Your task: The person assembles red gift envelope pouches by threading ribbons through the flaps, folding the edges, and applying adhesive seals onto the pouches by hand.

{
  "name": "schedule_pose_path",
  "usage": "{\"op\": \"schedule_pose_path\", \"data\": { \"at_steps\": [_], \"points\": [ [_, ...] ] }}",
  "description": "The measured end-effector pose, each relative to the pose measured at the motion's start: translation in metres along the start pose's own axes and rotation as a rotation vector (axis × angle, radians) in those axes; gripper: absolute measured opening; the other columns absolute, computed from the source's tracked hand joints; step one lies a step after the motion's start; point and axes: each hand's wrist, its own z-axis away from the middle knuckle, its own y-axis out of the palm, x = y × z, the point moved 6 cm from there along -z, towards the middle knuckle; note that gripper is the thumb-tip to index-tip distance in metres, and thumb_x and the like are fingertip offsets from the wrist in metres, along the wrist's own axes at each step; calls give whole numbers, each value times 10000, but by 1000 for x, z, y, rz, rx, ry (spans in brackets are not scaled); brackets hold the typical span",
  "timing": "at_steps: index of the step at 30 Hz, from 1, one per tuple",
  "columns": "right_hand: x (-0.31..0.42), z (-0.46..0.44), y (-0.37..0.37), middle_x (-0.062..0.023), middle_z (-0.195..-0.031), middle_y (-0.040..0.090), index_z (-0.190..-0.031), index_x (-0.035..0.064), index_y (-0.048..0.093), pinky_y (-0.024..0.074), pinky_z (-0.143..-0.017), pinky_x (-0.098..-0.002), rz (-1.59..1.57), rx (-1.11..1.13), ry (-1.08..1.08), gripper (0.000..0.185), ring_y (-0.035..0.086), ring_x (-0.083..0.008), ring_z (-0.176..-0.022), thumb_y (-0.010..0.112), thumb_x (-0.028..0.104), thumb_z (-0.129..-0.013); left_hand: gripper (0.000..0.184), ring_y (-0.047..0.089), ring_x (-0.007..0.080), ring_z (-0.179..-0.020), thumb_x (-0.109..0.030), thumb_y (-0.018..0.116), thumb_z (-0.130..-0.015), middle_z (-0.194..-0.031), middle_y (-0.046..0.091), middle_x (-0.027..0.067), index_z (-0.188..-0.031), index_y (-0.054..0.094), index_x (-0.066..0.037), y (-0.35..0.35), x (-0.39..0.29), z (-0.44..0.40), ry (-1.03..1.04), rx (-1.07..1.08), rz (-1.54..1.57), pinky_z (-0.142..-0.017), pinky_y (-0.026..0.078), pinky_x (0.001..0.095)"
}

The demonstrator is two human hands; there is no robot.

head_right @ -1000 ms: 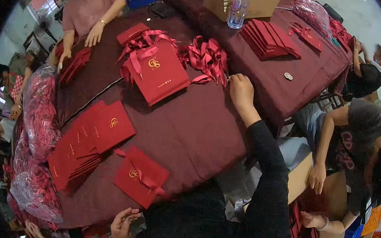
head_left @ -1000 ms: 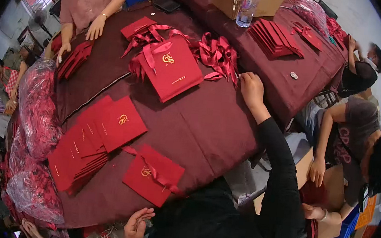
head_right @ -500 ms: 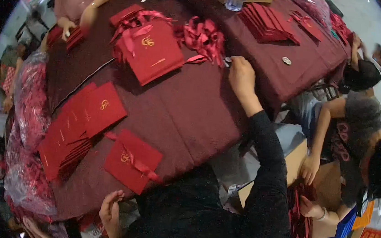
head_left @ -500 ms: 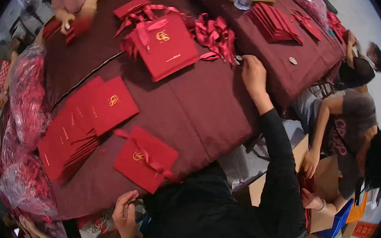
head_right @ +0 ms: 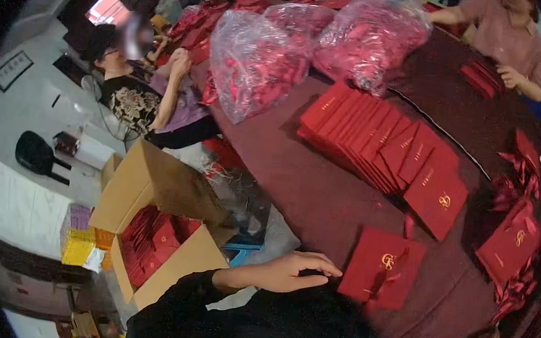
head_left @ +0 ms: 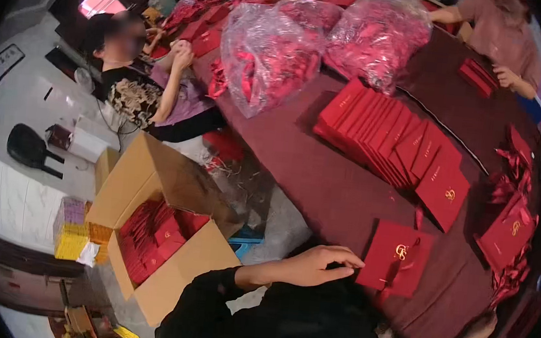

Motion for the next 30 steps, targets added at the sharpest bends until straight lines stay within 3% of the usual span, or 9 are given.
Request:
{"op": "schedule_pose_path", "data": {
  "at_steps": [8, 17, 19, 20, 21, 22, 24, 27, 30],
  "points": [
    [17, -5, -14, -189, -1153, 600, -1233, 7, 593, 469, -910, -410, 240, 153, 47, 356, 582, -358, -1048, 449, 94, -919, 252, 622, 242, -1012, -112, 561, -947, -1101, 626, 117, -1173, 595, -6, -5, 4, 14, -8, -46, 53, -865, 483, 334],
    [3, -4, -13, -188, -1268, 522, -1246, 15, 561, 465, -952, -416, 176, -35, -117, 330, 530, -348, -1146, 497, 177, -965, 268, 567, 238, -1095, -137, 582, -944, -1161, 601, 98, -1198, 609, -55, -5, 1, -6, 5, -30, -104, -932, 454, 361],
    [15, 5, -39, -187, -1293, 504, -1249, 17, 554, 464, -961, -417, 133, -189, -153, 330, 518, -345, -1168, 508, 195, -976, 263, 567, 258, -1097, -142, 629, -908, -1168, 614, 103, -1158, 643, -61, -9, -6, -17, 189, -113, -295, -922, 456, 382],
    [40, 10, -65, -191, -1180, 593, -1181, 47, 604, 432, -976, -430, 36, -313, -109, 308, 531, -368, -1135, 554, 104, -882, 284, 569, 277, -1090, -161, 656, -887, -1171, 617, 110, -1154, 650, -64, -10, -4, -24, 184, -120, -424, -923, 456, 397],
    [49, 6, -85, -162, -1159, 608, -1180, 44, 604, 470, -927, -387, -2, -386, -273, 316, 578, -340, -1070, 620, 102, -869, 311, 548, 281, -1122, -175, 676, -868, -1190, 607, 112, -1157, 649, -65, -9, -9, -31, 184, -117, -581, -937, 447, 412],
    [83, 15, -116, -111, -1142, 611, -1158, 47, 616, 490, -882, -294, -209, -331, -112, 270, 614, -218, -1008, 653, 75, -892, 317, 542, 305, -1073, -183, 704, -815, -1146, 605, 110, -1092, 650, -41, -5, -16, -35, 229, -160, -717, -911, 443, 416],
    [183, 39, -178, -101, -1043, 650, -1132, 37, 628, 482, -835, -284, -776, -185, -26, 264, 625, -186, -952, 646, 11, -871, 385, 511, 322, -1106, -225, 720, -805, -1191, 577, 121, -1127, 635, -31, 7, -14, -43, 214, -149, -831, -929, 429, 425],
    [276, 83, -197, -119, -1038, 648, -1098, 39, 659, 498, -837, -361, -679, 258, -692, 376, 630, -260, -959, 694, -48, -734, 499, 486, 344, -1128, -281, 747, -784, -1224, 535, 150, -1183, 601, -20, 22, -3, -50, 222, -132, -933, -936, 422, 438],
    [323, 131, -148, -86, -1124, 568, -1227, 99, 594, 477, -803, -337, -394, 415, -1099, 442, 573, -233, -953, 602, 133, -786, 527, 486, 342, -1131, -300, 738, -793, -1223, 531, 153, -1202, 586, -5, 28, 1, -60, 209, -160, -901, -937, 420, 444]
  ]
}}
